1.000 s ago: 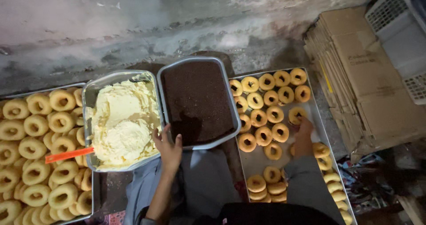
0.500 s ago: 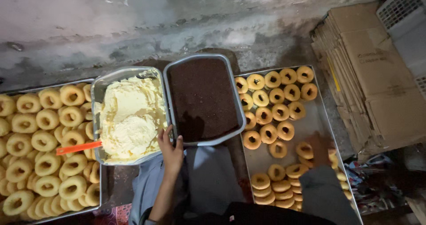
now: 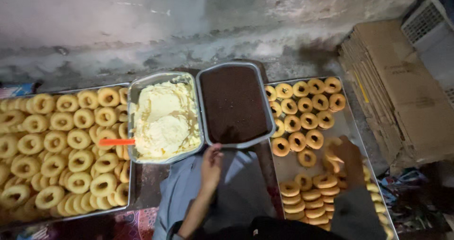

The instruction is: The person fills plain donuts with a cream filling and then dips them into a dark topping. They handle the donuts one at a time, placing the finished items on a tray to the right.

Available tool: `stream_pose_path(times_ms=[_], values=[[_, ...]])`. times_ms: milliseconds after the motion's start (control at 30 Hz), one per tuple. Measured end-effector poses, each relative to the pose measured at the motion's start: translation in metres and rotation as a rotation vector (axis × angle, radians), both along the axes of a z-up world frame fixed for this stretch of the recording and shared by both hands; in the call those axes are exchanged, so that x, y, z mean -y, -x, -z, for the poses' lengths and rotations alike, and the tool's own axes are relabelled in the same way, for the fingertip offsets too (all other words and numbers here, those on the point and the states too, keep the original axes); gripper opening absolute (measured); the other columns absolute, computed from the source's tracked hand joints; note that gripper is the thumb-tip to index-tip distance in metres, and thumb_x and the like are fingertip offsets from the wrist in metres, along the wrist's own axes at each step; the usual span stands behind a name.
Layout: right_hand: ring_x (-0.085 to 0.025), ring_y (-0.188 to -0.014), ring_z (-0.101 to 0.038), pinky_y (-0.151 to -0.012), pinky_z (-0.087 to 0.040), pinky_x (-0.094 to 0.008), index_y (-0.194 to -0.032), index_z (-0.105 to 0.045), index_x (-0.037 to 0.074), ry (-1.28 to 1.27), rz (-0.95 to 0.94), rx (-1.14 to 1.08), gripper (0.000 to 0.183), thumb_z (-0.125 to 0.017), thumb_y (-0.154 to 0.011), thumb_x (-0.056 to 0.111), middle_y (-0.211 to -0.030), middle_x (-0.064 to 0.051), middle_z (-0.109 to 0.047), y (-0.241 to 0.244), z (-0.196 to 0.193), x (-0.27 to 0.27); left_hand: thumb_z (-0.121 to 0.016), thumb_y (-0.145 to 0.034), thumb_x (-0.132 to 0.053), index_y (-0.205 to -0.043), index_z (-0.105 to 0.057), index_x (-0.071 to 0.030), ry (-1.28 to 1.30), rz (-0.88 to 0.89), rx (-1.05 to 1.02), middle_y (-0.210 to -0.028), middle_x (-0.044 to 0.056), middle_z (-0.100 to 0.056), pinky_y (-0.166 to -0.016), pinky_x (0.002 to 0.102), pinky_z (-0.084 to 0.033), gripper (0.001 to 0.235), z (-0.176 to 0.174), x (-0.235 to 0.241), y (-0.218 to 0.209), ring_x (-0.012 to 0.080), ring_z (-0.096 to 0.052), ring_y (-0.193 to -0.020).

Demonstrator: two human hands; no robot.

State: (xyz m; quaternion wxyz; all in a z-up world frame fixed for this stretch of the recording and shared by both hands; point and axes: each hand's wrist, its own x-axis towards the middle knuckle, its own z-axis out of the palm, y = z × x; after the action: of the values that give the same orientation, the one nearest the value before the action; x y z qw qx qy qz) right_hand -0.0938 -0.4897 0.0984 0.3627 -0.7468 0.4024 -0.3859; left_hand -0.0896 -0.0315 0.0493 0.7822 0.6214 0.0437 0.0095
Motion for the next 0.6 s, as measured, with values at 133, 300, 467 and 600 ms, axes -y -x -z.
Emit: stream_pose_path(times_ms=[133,300,467,600], values=[[-0.023,-0.124,-0.057,-0.096,-0.05,-0.041,-0.137,-0.056,0.007,-0.186,-0.603,0.155,0.039,-0.056,-0.101,0.022,-0.137,-0.009,-0.058,0.005,-0.012,-0.134,-0.061,-0.096,-0.032,-0.147,-0.045,-0.02,0.497,0.443,-0.482,-0.138,0.005,-0.058,-0.092,0.04,-0.055,0.055,-0.022,0.034,0.036,0.0209,-0.059,-0.119],[-0.023,-0.128,-0.056,-0.099,-0.049,-0.04,-0.141,-0.056,0.006,-0.71,-1.471,0.098,0.041,-0.054,-0.103,0.023,-0.141,-0.01,-0.058,0.016,-0.034,-0.294,-0.049,-0.106,-0.04,-0.147,-0.04,-0.016,0.732,0.159,-0.318,-0.132,0.005,-0.057,-0.091,0.045,-0.054,0.049,-0.046,0.012,0.032,0.0235,-0.058,-0.117],[-0.023,-0.108,-0.064,-0.082,-0.058,-0.043,-0.137,-0.055,0.014,-1.494,-1.117,0.141,0.045,-0.051,-0.094,0.025,-0.128,-0.01,-0.063,-0.017,-0.048,-0.371,-0.05,-0.103,-0.032,-0.147,-0.047,-0.007,0.856,-0.083,-0.124,-0.129,0.013,-0.062,-0.096,0.046,-0.053,0.05,-0.041,-0.091,0.026,0.0275,-0.061,-0.116],[-0.023,-0.107,-0.066,-0.088,-0.056,-0.035,-0.135,-0.059,0.011,-0.723,-1.469,0.023,0.048,-0.066,-0.088,0.01,-0.123,-0.012,-0.065,-0.012,-0.039,-0.433,-0.046,-0.1,-0.034,-0.148,-0.047,-0.01,0.951,-0.171,-0.155,-0.133,0.011,-0.062,-0.097,0.044,-0.053,0.053,-0.04,-0.144,0.032,0.0256,-0.062,-0.118]])
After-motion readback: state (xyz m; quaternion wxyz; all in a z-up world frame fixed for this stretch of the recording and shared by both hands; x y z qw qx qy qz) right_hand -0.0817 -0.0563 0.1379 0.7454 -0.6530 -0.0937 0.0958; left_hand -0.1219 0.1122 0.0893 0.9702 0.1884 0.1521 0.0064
